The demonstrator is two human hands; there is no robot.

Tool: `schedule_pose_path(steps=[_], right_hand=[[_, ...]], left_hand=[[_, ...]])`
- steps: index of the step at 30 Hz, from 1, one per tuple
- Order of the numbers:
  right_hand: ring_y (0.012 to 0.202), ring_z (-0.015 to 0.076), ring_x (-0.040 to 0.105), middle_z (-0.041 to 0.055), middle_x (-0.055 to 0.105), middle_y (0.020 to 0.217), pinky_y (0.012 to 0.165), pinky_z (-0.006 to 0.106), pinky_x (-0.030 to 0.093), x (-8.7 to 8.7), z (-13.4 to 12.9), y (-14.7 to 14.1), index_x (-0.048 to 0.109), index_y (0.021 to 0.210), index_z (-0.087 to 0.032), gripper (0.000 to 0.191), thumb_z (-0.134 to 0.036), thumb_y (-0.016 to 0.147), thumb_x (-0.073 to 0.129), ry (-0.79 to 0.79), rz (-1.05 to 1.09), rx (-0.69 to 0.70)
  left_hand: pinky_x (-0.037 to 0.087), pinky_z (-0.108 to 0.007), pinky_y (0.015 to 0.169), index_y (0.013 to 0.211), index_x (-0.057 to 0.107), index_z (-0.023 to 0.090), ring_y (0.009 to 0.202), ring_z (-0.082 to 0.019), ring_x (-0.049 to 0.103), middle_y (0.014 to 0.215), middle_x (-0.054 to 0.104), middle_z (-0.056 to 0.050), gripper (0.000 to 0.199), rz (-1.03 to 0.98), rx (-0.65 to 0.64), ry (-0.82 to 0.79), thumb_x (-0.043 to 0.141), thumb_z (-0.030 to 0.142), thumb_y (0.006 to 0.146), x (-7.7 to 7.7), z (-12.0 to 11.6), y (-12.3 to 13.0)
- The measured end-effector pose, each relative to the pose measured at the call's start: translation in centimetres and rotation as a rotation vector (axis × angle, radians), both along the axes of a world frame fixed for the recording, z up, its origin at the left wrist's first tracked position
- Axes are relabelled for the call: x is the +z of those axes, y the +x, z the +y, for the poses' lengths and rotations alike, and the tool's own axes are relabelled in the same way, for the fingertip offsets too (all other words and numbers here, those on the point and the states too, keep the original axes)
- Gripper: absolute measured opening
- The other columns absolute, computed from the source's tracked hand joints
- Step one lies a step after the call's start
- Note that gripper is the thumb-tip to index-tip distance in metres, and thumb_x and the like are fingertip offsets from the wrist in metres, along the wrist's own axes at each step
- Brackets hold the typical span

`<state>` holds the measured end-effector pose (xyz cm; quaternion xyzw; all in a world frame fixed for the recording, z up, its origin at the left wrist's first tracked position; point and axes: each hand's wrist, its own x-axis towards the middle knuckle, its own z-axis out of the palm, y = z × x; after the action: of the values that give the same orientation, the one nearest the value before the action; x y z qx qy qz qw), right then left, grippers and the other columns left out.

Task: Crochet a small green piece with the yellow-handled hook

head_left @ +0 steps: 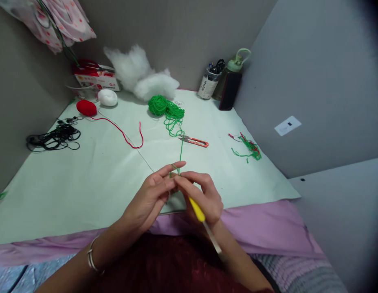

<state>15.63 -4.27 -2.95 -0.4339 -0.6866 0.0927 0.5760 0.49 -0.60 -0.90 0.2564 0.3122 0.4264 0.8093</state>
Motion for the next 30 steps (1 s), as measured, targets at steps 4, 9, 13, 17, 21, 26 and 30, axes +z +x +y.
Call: schedule_pose_path(steps=[4, 9, 13, 17, 21, 26, 30], right_hand=[[0.075, 0.0159, 0.070, 0.0035, 0.076, 0.093, 0.065, 0.031, 0.059, 0.8, 0.6, 0.2, 0.081, 0.109, -0.030, 0.023, -0.018, 0.104, 0.062, -0.180, 0.448, 0.063], [0.074, 0.0140, 0.066, 0.0032, 0.077, 0.096, 0.065, 0.029, 0.055, 1.0, 1.1, -0.2, 0.083, 0.102, -0.028, 0.016, -0.026, 0.103, 0.067, -0.290, 0.583, 0.204], [0.070, 0.0126, 0.066, 0.0020, 0.076, 0.087, 0.064, 0.027, 0.054, 0.8, 1.2, 0.0, 0.081, 0.102, -0.026, 0.016, -0.030, 0.103, 0.067, -0.358, 0.687, 0.230], [0.066, 0.0110, 0.066, 0.0021, 0.078, 0.087, 0.064, 0.026, 0.056, 1.1, 1.4, 0.3, 0.078, 0.097, -0.023, 0.020, -0.034, 0.105, 0.063, -0.412, 0.815, 0.317], [0.070, 0.0107, 0.071, 0.0014, 0.080, 0.094, 0.066, 0.025, 0.059, 1.3, 1.0, 0.5, 0.076, 0.101, -0.025, 0.022, -0.032, 0.109, 0.057, -0.373, 0.745, 0.310], [0.080, 0.0110, 0.074, 0.0018, 0.079, 0.103, 0.074, 0.027, 0.061, 1.1, 0.0, 0.6, 0.076, 0.112, -0.026, 0.022, -0.022, 0.109, 0.054, -0.247, 0.446, 0.187], [0.077, 0.0116, 0.075, 0.0019, 0.080, 0.101, 0.071, 0.028, 0.062, 1.1, 0.0, 0.3, 0.075, 0.111, -0.025, 0.024, -0.021, 0.110, 0.052, -0.225, 0.521, 0.197]], left_hand=[[0.051, -0.024, 0.085, 0.116, 0.085, 0.020, 0.084, -0.013, 0.064, 0.094, 0.072, -0.002, 0.035, -0.043, -0.001, -0.045, 0.088, 0.024, 0.082, 0.0, 0.6, -0.4], [0.047, -0.024, 0.086, 0.113, 0.086, 0.026, 0.093, -0.015, 0.063, 0.096, 0.075, -0.002, 0.031, 0.101, 0.055, 0.146, 0.088, 0.024, 0.083, 0.2, 0.1, -0.2], [0.047, -0.027, 0.084, 0.115, 0.085, 0.027, 0.094, -0.017, 0.063, 0.103, 0.075, -0.004, 0.027, 0.147, 0.018, 0.176, 0.083, 0.029, 0.088, 0.4, -0.3, -0.3], [0.047, -0.029, 0.084, 0.110, 0.086, 0.027, 0.089, -0.017, 0.063, 0.099, 0.073, -0.003, 0.027, 0.171, 0.013, 0.169, 0.085, 0.028, 0.083, 0.7, -0.1, -0.5], [0.046, -0.029, 0.084, 0.110, 0.086, 0.027, 0.088, -0.017, 0.061, 0.095, 0.071, -0.003, 0.028, 0.205, 0.037, 0.196, 0.086, 0.028, 0.081, 0.6, 0.1, -0.6], [0.043, -0.028, 0.080, 0.111, 0.086, 0.029, 0.087, -0.017, 0.056, 0.093, 0.067, -0.002, 0.028, 0.265, 0.076, 0.236, 0.086, 0.028, 0.083, 0.2, 0.0, -0.8], [0.043, -0.027, 0.082, 0.111, 0.086, 0.031, 0.089, -0.016, 0.055, 0.091, 0.065, -0.001, 0.025, 0.273, 0.077, 0.303, 0.085, 0.027, 0.086, 0.1, 0.0, -0.9]])
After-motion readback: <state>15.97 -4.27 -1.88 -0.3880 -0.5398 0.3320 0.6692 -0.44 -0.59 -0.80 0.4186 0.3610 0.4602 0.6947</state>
